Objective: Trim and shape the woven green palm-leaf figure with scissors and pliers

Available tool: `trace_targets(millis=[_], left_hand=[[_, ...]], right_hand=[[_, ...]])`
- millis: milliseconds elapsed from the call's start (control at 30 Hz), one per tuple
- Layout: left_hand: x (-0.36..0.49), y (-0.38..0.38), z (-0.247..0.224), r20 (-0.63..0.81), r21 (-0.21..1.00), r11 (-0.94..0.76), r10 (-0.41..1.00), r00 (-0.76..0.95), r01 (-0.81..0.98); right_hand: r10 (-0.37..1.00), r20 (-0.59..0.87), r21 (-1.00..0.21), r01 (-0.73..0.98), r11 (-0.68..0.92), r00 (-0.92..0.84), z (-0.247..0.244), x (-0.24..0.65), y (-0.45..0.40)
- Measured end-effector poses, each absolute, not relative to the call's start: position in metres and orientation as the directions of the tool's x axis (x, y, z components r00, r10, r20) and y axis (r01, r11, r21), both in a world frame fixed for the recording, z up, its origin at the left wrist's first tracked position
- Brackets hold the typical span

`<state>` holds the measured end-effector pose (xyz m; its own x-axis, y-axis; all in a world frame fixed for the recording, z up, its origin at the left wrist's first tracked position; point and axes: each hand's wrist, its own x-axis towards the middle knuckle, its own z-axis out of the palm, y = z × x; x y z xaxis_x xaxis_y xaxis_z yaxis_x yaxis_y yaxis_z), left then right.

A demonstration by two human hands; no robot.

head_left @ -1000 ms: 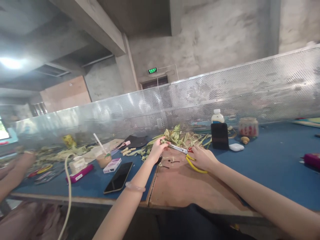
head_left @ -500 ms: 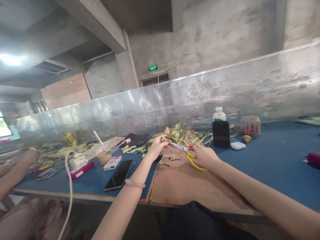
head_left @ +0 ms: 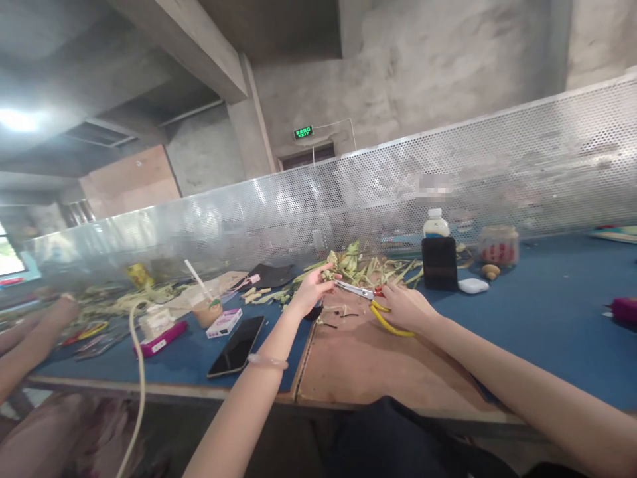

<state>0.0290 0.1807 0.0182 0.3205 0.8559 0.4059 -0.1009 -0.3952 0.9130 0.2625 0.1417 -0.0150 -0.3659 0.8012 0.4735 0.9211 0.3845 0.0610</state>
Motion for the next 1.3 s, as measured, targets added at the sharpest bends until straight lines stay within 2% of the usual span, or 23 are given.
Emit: trace_targets(millis=[567,933,1300], left_hand=[[0.0283,0.1805,0.0147,0.395,0.919,-0.368,0.833,0.387,-0.145],[0.0273,0.1813,0.0166,0.419,0.908,-0.390,0.843,0.339,-0.153],[0.0271,0.1788,0.0180,0.414,0.910,-0.392,0.834,0.364,-0.137]], right_hand=[[0.780,0.500,0.086,0.918,0.386,-0.375,-0.0156,0.2642,0.1417],[0.790,0.492,0.087,0.923,0.374,-0.367,-0.0149,0.2622,0.1415],[0.759,0.526,0.095,0.913,0.397,-0.385,-0.0180,0.2625,0.1418]])
